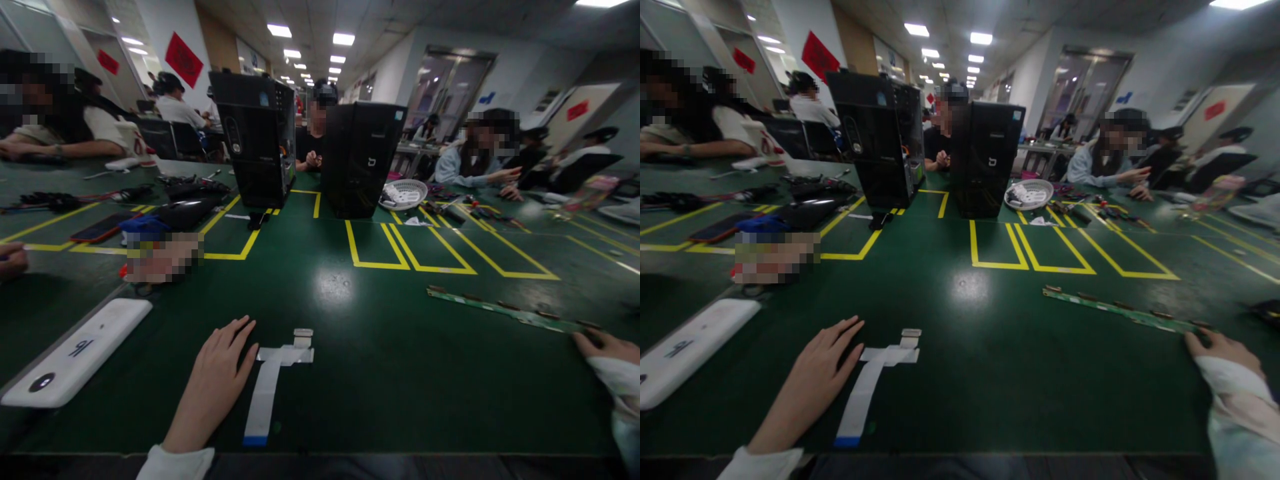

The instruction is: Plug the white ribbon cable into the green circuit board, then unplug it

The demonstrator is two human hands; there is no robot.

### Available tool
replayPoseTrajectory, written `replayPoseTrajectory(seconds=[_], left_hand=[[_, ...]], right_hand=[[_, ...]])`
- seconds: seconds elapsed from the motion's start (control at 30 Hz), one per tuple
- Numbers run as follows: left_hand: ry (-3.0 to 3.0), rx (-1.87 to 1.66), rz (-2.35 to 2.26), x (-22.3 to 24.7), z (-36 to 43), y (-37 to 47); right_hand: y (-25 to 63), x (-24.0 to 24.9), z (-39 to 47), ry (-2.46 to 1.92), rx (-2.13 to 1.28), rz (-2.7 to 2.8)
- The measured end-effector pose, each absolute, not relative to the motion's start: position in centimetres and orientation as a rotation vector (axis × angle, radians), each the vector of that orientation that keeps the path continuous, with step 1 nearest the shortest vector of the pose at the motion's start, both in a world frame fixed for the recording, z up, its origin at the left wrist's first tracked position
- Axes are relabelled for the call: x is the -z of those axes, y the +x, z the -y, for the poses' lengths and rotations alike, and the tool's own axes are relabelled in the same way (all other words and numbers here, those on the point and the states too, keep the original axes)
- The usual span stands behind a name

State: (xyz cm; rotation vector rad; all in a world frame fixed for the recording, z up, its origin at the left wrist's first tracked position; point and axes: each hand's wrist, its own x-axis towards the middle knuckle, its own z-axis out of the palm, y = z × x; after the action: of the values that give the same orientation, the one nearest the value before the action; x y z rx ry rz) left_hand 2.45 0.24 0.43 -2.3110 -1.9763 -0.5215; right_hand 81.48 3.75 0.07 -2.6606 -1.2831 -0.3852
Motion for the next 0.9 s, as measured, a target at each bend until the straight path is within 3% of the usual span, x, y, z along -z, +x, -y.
replayPoseTrajectory(seconds=[0.07,0.17,0.6,0.9], left_hand=[[-2.312,0.509,1.982,-0.5,-0.3,2.4],[-2.319,0.508,1.974,-0.5,-0.3,2.4],[-2.314,0.476,1.925,0.0,-0.4,2.1],[-2.314,0.491,1.902,0.1,-0.4,2.1]], right_hand=[[79.3,-0.4,-4.6,-2.765,0.182,1.26],[74.7,-0.4,-5.9,-2.711,0.157,1.426],[57.6,0.8,-7.9,-1.665,0.348,2.236],[46.0,0.0,-7.7,-1.121,0.1,2.45]])
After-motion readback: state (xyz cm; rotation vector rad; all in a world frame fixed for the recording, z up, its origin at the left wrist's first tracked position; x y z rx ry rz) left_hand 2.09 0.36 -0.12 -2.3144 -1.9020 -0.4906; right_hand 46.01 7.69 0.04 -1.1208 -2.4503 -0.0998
